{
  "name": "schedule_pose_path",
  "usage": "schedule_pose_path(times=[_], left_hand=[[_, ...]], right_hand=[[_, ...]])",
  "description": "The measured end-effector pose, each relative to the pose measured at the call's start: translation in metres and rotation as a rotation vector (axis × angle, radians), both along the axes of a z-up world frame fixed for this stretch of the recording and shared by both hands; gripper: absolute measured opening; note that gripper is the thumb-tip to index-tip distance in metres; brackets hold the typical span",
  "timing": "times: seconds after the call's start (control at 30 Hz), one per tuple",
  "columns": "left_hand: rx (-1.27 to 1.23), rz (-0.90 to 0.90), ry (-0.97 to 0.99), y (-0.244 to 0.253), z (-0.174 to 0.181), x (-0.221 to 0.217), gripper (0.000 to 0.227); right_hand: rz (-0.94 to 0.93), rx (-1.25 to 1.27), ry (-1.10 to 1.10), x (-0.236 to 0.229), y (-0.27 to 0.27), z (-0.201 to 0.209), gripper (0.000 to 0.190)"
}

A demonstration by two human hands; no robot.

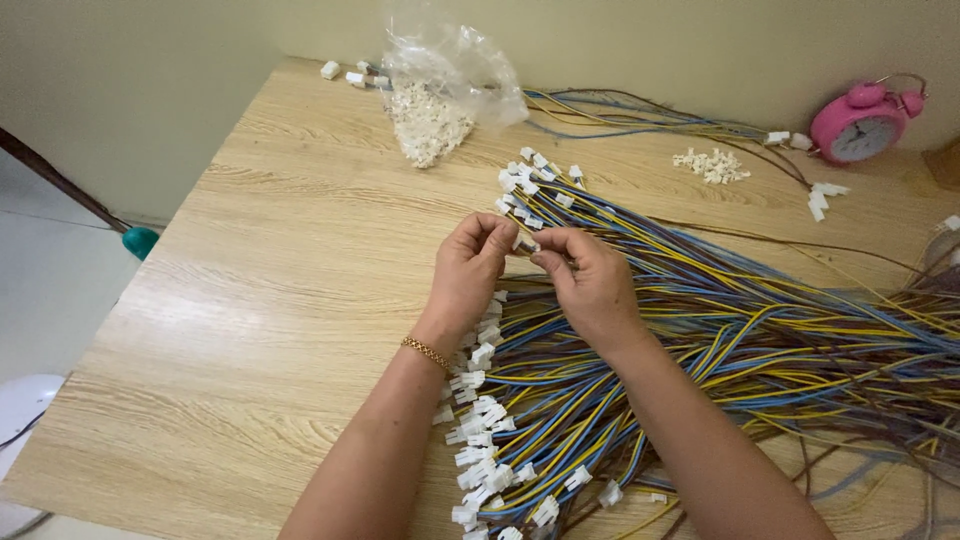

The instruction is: Attach small white plastic connectors to the ends of multi-colored electrical wires.

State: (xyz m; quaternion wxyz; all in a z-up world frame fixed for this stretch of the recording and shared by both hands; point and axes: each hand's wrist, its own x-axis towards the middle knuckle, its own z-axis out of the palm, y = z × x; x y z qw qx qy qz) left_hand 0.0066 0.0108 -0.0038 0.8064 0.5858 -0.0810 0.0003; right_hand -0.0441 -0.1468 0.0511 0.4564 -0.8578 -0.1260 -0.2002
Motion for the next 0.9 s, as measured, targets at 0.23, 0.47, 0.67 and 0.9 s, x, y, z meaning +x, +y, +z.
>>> schedule_pose_path(times=[0.23, 0.47, 0.67, 0.9], left_hand=[[-0.005, -0.040, 0.007, -0.002, -0.006, 0.003, 0.016], [0.005, -0.034, 0.028, -0.004, -0.007, 0.005, 0.018], [-0.071, 0.053, 0.154, -0.003, -0.005, 0.003, 0.024], [-0.101, 0.083, 0.098, -0.006, -0.007, 0.001, 0.023]], right_hand=[[-0.013, -0.097, -0.064, 0.001, -0.003, 0.004, 0.016], [-0.025, -0.007, -0.057, 0.001, -0.001, 0.007, 0.016], [0.141, 0.315, 0.111, 0.006, 0.003, -0.028, 0.018], [-0.004, 0.339, 0.319, 0.015, -0.002, -0.041, 0.020]])
